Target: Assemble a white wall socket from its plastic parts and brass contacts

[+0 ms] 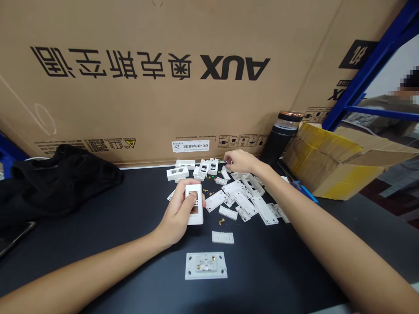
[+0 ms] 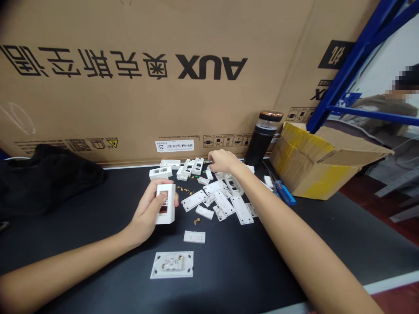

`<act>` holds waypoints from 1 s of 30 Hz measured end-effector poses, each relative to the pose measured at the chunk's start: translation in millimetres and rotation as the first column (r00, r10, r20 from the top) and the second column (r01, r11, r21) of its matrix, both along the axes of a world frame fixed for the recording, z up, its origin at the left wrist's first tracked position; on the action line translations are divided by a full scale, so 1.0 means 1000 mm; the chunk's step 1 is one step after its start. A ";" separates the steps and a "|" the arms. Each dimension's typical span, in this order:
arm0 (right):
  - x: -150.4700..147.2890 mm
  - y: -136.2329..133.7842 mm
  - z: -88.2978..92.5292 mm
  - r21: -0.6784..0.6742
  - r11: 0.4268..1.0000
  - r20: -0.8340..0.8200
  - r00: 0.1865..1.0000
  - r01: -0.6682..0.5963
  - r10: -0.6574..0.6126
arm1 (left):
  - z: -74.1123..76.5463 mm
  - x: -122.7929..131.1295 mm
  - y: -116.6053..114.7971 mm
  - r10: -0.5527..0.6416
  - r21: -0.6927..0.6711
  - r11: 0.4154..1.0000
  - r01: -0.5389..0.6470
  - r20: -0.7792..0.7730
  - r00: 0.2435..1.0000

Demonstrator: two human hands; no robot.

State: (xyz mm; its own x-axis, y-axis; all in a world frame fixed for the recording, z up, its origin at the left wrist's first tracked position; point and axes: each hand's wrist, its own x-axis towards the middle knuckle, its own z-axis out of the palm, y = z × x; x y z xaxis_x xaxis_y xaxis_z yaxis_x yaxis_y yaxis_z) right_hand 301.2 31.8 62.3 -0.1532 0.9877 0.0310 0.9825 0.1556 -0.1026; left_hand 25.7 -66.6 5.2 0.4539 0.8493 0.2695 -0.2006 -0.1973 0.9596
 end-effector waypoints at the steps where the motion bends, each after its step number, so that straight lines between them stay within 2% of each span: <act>1: -0.001 -0.002 0.001 0.003 1.000 -0.010 1.000 -0.003 0.003 | 0.000 0.000 0.000 0.004 0.003 1.000 -0.004 0.002 1.000; 7: -0.012 -0.014 -0.004 -0.072 0.996 -0.062 0.997 -0.058 0.053 | -0.001 -0.001 0.000 0.005 0.013 1.000 -0.005 0.018 1.000; 15: -0.016 -0.013 -0.014 -0.026 0.999 -0.079 0.997 -0.028 0.026 | 0.000 -0.002 -0.003 -0.016 0.004 1.000 0.016 0.019 1.000; 24: -0.014 -0.018 -0.028 0.051 0.999 -0.118 0.993 0.019 -0.013 | -0.003 -0.004 0.002 -0.076 -0.044 0.996 0.083 0.154 0.985; 30: -0.013 -0.023 -0.030 0.078 0.997 -0.145 0.989 0.001 0.010 | -0.006 -0.005 0.004 -0.090 -0.073 0.992 0.105 0.176 0.980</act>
State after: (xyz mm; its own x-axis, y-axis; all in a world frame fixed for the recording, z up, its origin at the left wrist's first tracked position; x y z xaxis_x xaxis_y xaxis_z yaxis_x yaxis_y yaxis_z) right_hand 288.5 8.7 32.6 -0.1461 0.9808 0.1295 0.9572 0.1732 -0.2319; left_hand 21.1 -62.4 -0.4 0.4885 0.8255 0.2826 -0.3784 -0.0914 0.9211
